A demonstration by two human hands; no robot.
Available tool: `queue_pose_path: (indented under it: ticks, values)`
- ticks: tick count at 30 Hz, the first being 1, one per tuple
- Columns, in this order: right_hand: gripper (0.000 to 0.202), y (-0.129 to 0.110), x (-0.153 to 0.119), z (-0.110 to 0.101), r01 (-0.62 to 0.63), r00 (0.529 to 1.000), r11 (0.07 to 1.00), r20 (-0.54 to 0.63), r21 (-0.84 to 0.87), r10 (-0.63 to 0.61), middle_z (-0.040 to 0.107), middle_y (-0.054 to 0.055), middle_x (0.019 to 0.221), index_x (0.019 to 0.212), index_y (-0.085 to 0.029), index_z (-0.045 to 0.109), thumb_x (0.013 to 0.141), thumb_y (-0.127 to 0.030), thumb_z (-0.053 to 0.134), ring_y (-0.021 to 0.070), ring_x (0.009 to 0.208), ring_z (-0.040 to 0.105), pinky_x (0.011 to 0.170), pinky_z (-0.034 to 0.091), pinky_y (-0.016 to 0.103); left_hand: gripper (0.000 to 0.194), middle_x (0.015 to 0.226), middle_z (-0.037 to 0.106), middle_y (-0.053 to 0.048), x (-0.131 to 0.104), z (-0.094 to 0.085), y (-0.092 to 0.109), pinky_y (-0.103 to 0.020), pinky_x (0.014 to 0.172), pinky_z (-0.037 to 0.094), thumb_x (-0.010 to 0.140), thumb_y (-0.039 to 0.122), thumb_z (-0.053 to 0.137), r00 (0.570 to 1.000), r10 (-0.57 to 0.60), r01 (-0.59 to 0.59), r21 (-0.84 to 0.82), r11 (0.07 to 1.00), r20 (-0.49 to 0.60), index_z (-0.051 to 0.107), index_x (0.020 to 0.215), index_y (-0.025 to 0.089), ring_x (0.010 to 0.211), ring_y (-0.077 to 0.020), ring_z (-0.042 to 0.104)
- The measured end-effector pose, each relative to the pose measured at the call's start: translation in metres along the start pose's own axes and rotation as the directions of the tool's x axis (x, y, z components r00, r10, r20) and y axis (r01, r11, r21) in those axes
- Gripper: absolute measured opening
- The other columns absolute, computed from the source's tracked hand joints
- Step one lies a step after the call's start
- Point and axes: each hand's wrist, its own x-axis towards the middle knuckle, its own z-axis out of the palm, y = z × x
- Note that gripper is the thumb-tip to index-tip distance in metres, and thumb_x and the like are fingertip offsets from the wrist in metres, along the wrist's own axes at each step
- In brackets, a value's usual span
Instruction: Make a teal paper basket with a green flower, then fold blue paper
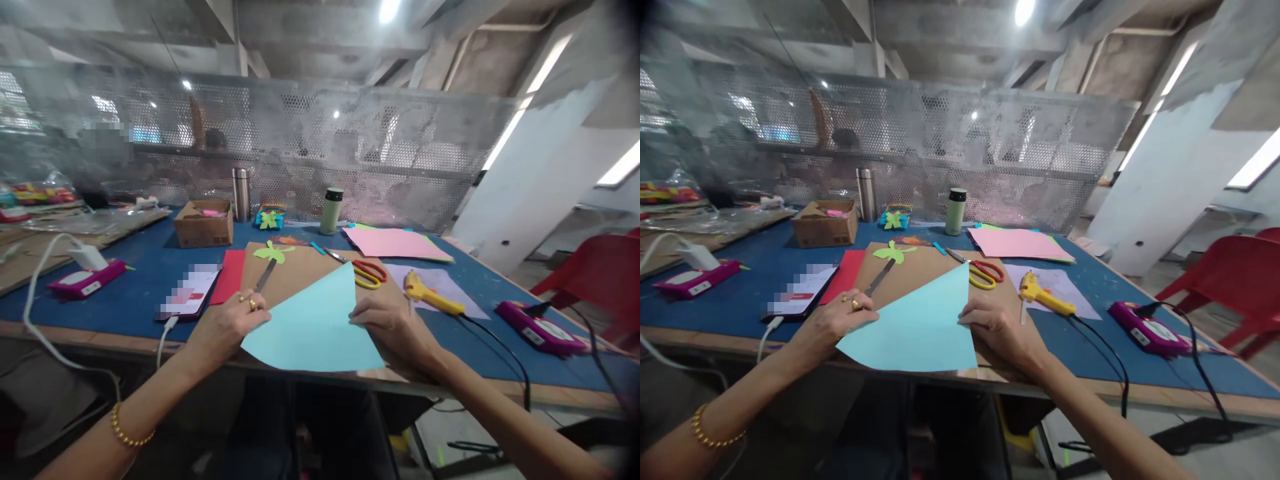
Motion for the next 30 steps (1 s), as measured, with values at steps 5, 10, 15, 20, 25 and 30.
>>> queue_pose_path:
  ticks: [5,10,15,20,25,30]
  values:
    - [0.029,-0.01,-0.005,-0.003,0.071,0.994,0.983,0.094,-0.169,-0.056,0.075,0.008,0.096,0.1,-0.022,0.078,0.101,-0.022,0.049,0.0189,0.089,0.068,0.081,0.052,0.033,0.034,0.098,0.071,-0.007,-0.007,-0.006,0.001,-0.035,0.086,0.044,0.092,0.003,0.048,0.986,0.064,-0.077,0.085,0.993,0.151,0.071,0.109,0.023,0.096,-0.0221,0.061]
    - [0.026,-0.038,-0.013,-0.005,0.132,0.975,0.911,0.218,-0.392,-0.047,0.068,0.01,0.082,0.097,-0.016,0.071,0.097,-0.016,0.045,0.0213,0.075,0.055,0.079,0.042,0.039,0.057,0.123,0.072,-0.009,-0.02,-0.015,-0.003,-0.04,0.096,0.045,0.079,-0.001,0.046,0.988,0.046,-0.033,-0.089,0.995,0.145,0.07,0.124,0.024,0.116,-0.0249,0.062]
    - [0.015,-0.043,-0.01,-0.007,0.159,0.973,0.917,0.216,-0.366,-0.082,0.069,0.009,0.086,0.091,-0.019,0.069,0.095,-0.026,0.057,0.0211,0.078,0.055,0.083,0.037,0.038,0.033,0.111,0.074,-0.007,-0.013,-0.011,-0.005,-0.039,0.092,0.046,0.092,0.015,0.049,0.978,-0.151,0.185,-0.264,0.947,0.144,0.078,0.104,0.025,0.104,-0.0236,0.063]
    - [0.04,-0.032,-0.003,-0.009,0.049,0.988,0.948,0.157,-0.315,0.001,0.065,0.004,0.079,0.072,-0.019,0.067,0.104,-0.03,0.045,0.0177,0.077,0.057,0.083,0.038,0.036,0.045,0.075,0.068,-0.003,0.011,-0.011,-0.007,-0.032,0.078,0.045,0.094,0.044,0.054,0.913,-0.357,0.406,-0.346,0.846,0.198,0.061,0.055,0.021,0.077,-0.021,0.06]
    - [0.042,-0.038,-0.003,-0.007,-0.134,0.98,0.954,0.105,-0.27,0.167,0.067,0.004,0.083,0.068,-0.021,0.066,0.104,-0.034,0.048,0.0183,0.079,0.061,0.079,0.042,0.034,0.047,0.065,0.06,-0.003,0.027,-0.007,-0.009,-0.031,0.067,0.04,0.092,0.046,0.054,0.849,-0.468,0.518,-0.205,0.831,0.246,0.05,0.051,0.022,0.07,-0.0212,0.058]
    - [0.042,-0.04,-0.002,0.0,-0.156,0.98,0.943,0.071,-0.295,0.185,0.06,0.002,0.073,0.064,-0.02,0.059,0.103,-0.033,0.049,0.0175,0.073,0.058,0.078,0.041,0.033,0.041,0.082,0.07,-0.008,0.036,-0.005,0.0,-0.034,0.075,0.043,0.099,0.041,0.047,0.828,-0.49,0.509,0.001,0.861,0.273,0.066,0.071,0.018,0.083,-0.0243,0.065]
